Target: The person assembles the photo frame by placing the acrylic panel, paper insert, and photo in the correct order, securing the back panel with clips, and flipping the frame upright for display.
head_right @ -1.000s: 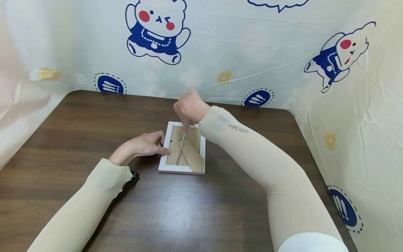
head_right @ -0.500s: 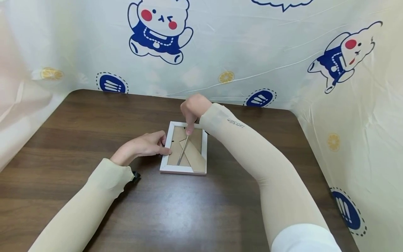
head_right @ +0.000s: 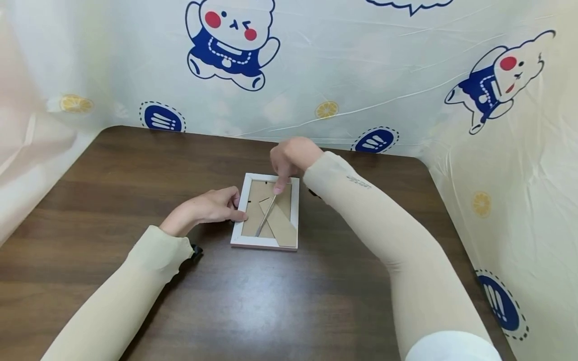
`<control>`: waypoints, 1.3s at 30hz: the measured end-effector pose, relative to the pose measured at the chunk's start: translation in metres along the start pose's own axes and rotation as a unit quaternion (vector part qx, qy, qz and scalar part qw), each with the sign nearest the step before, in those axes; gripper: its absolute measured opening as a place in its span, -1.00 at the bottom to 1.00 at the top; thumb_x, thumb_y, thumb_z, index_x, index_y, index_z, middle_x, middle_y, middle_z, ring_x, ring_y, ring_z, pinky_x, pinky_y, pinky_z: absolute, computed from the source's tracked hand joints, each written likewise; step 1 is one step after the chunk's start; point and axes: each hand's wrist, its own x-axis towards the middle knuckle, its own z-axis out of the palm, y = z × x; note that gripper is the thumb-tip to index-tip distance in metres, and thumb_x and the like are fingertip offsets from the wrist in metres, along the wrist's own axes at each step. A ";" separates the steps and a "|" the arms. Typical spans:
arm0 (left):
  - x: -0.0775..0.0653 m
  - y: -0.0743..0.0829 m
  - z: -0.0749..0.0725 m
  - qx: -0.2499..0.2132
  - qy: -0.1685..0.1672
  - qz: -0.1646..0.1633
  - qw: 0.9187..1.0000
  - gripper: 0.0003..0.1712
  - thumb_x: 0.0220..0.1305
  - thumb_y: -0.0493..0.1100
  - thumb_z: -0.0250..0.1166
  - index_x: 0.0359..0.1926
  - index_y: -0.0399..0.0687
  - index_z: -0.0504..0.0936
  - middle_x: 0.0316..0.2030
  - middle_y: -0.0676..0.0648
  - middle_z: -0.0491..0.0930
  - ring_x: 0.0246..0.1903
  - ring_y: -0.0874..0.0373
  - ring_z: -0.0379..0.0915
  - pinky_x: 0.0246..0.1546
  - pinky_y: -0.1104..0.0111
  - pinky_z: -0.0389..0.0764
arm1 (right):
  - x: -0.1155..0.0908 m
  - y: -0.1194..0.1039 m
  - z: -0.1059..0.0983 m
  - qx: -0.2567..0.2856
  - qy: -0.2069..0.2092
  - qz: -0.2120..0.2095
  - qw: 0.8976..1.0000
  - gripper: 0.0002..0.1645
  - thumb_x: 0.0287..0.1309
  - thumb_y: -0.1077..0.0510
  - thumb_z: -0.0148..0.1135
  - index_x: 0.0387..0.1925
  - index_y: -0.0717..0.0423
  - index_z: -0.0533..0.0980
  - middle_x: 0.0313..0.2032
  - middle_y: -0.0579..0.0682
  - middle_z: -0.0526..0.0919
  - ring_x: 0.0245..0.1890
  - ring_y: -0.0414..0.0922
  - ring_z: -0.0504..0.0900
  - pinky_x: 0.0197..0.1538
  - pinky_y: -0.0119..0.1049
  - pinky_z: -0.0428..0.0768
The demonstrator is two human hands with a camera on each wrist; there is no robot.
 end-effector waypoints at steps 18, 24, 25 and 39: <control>0.000 -0.001 0.001 -0.007 0.001 -0.003 1.000 -0.55 0.30 -0.02 0.49 -0.13 -0.19 0.44 -0.29 -0.10 0.56 -0.28 0.03 0.48 -0.20 0.24 0.45 | -0.060 0.027 0.103 0.014 0.221 -0.075 0.972 -0.49 0.44 -0.44 0.14 -0.33 -0.20 0.66 -0.53 -0.21 0.57 -0.44 -0.16 0.52 -0.32 -0.14 0.50; 0.000 0.000 0.001 -0.003 0.002 -0.005 1.000 -0.55 0.29 -0.01 0.49 -0.13 -0.18 0.44 -0.30 -0.10 0.55 -0.28 0.02 0.47 -0.20 0.24 0.45 | -0.072 0.029 0.136 0.044 0.268 -0.102 0.957 -0.60 0.54 -0.22 0.18 -0.43 -0.18 0.55 -0.60 -0.24 0.43 -0.50 -0.19 0.46 -0.40 -0.19 0.45; 0.000 0.001 0.001 -0.003 0.003 -0.004 1.000 -0.55 0.29 -0.02 0.49 -0.13 -0.19 0.44 -0.30 -0.10 0.55 -0.28 0.02 0.47 -0.20 0.24 0.45 | -0.074 0.029 0.141 0.052 0.273 -0.102 0.955 -0.62 0.55 -0.20 0.17 -0.40 -0.17 0.57 -0.57 -0.25 0.49 -0.48 -0.19 0.50 -0.39 -0.18 0.49; 0.000 0.002 0.001 0.007 0.005 0.001 1.000 -0.54 0.30 -0.02 0.49 -0.12 -0.20 0.44 -0.30 -0.11 0.55 -0.27 0.01 0.48 -0.19 0.24 0.44 | -0.083 0.024 0.187 0.072 0.325 -0.079 0.940 -0.60 0.59 -0.17 0.11 -0.30 -0.11 0.70 -0.41 -0.21 0.74 -0.37 -0.15 0.72 -0.34 -0.12 0.63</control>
